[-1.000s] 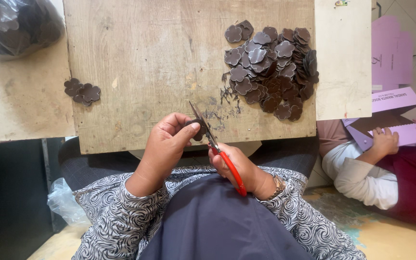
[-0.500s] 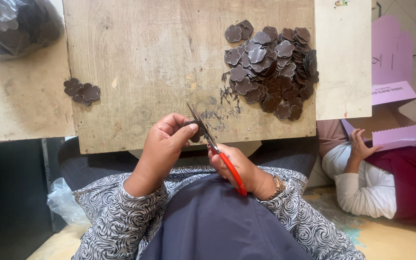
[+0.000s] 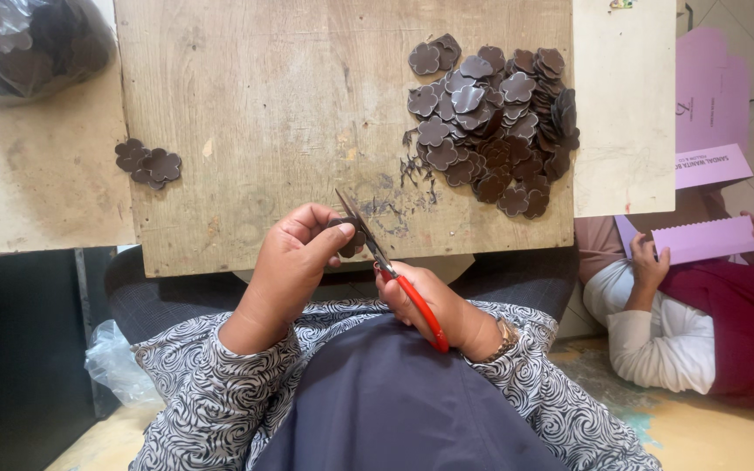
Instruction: The person sits on the floor and uses red-handled scissors to trim the edges of small dark brown flower-shaped craft pieces. They hold each piece in the left hand and cut with the right hand, placing finished pieces into a growing pile on a wooden board.
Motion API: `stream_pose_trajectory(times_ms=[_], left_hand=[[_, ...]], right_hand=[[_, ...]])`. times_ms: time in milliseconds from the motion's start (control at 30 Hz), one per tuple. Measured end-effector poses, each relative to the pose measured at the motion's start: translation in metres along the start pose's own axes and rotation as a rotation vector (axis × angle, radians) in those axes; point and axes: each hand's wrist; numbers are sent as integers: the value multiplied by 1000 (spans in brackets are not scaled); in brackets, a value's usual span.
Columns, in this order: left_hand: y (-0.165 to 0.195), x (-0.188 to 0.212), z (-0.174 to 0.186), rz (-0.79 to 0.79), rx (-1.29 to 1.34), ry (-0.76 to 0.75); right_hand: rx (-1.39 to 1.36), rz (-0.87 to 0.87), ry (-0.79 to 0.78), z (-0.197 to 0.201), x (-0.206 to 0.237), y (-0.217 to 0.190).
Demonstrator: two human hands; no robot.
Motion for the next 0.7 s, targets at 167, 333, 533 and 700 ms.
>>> stream_pose_trajectory(times_ms=[167, 333, 533, 700], left_hand=[[2, 1, 2, -3, -11, -19], [4, 2, 4, 0, -48, -15], [4, 2, 4, -6, -32, -27], [4, 2, 5, -3, -55, -16]], right_hand=[[17, 69, -56, 3, 2, -2], [91, 102, -56, 4, 1, -2], [70, 99, -42, 3, -1, -1], [-12, -33, -30, 1, 1, -2]])
Point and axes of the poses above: each hand's wrist, its own x-axis away from the middle knuckle, its own z-axis out of the back of the hand, y = z × x, and after that the axes turned 5 degrees about z, right-handed
